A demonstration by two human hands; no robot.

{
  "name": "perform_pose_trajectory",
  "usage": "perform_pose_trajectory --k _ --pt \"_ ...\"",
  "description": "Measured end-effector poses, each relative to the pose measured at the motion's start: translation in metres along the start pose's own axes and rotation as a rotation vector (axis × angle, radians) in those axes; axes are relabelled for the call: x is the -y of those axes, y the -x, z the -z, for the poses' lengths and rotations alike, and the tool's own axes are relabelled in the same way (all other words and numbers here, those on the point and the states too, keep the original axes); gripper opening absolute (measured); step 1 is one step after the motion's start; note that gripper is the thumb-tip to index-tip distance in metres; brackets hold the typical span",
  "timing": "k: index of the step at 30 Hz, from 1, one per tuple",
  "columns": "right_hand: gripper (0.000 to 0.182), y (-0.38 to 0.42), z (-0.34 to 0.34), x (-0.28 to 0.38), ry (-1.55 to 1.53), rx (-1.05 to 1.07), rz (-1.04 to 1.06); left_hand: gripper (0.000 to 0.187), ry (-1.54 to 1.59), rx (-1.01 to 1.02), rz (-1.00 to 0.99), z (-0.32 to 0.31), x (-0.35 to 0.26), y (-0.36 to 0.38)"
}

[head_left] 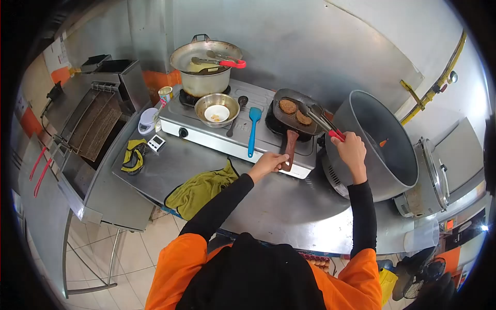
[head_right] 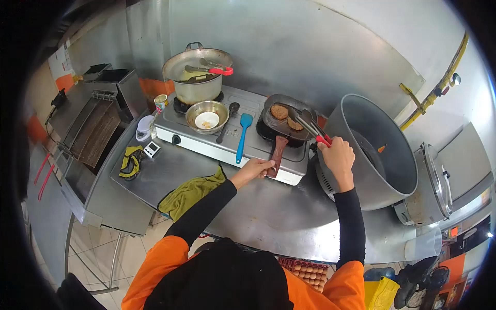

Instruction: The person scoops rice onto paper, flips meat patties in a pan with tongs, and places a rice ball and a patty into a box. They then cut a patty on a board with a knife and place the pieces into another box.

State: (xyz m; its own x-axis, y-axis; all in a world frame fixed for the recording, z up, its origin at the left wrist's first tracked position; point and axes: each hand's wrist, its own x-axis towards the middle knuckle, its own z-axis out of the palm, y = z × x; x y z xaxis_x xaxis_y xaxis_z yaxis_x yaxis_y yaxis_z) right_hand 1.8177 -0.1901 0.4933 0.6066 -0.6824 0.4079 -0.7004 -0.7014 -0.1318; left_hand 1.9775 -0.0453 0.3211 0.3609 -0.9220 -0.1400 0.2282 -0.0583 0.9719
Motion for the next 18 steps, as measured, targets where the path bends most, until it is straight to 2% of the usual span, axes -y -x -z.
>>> perform_pose_trajectory --k 2,3,4,6,7,9,10,13,16,18 --pt "0.041 0.002 -0.005 -0.003 -0.018 -0.028 0.003 0.051 0.003 -0.036 0.017 -0.009 0.003 0.009" --pt "0.041 0.002 -0.010 -0.006 -0.034 -0.056 0.008 0.051 0.005 -0.037 0.021 -0.011 0.004 0.013" --pt "0.041 -0.001 -0.015 -0.011 -0.035 -0.052 0.009 0.058 0.104 -0.052 0.093 -0.012 0.005 0.017" --pt "0.036 -0.008 -0.025 -0.022 -0.455 0.170 -0.182 0.079 0.216 -0.020 0.233 -0.006 0.031 0.009" --pt "0.036 -0.005 -0.024 -0.020 -0.453 0.180 -0.177 0.079 0.224 -0.027 0.237 -0.003 0.048 0.003" --pt "0.027 0.004 -0.019 -0.011 -0.949 0.320 -0.261 0.076 0.406 0.085 0.388 -0.001 0.078 -0.008" --pt "0.026 0.005 -0.021 -0.010 -0.946 0.290 -0.237 0.078 0.463 0.137 0.400 -0.002 0.094 -0.020" --pt "0.028 0.003 -0.010 -0.014 -0.924 0.402 -0.213 0.050 0.797 -0.002 0.319 -0.016 0.107 -0.038" --pt "0.028 0.004 -0.002 -0.008 -0.871 0.449 -0.259 0.025 0.941 -0.107 0.349 -0.021 0.108 -0.041" --pt "0.030 0.002 -0.006 -0.009 -0.818 0.420 -0.255 0.023 0.854 -0.167 0.326 -0.021 0.106 -0.042"
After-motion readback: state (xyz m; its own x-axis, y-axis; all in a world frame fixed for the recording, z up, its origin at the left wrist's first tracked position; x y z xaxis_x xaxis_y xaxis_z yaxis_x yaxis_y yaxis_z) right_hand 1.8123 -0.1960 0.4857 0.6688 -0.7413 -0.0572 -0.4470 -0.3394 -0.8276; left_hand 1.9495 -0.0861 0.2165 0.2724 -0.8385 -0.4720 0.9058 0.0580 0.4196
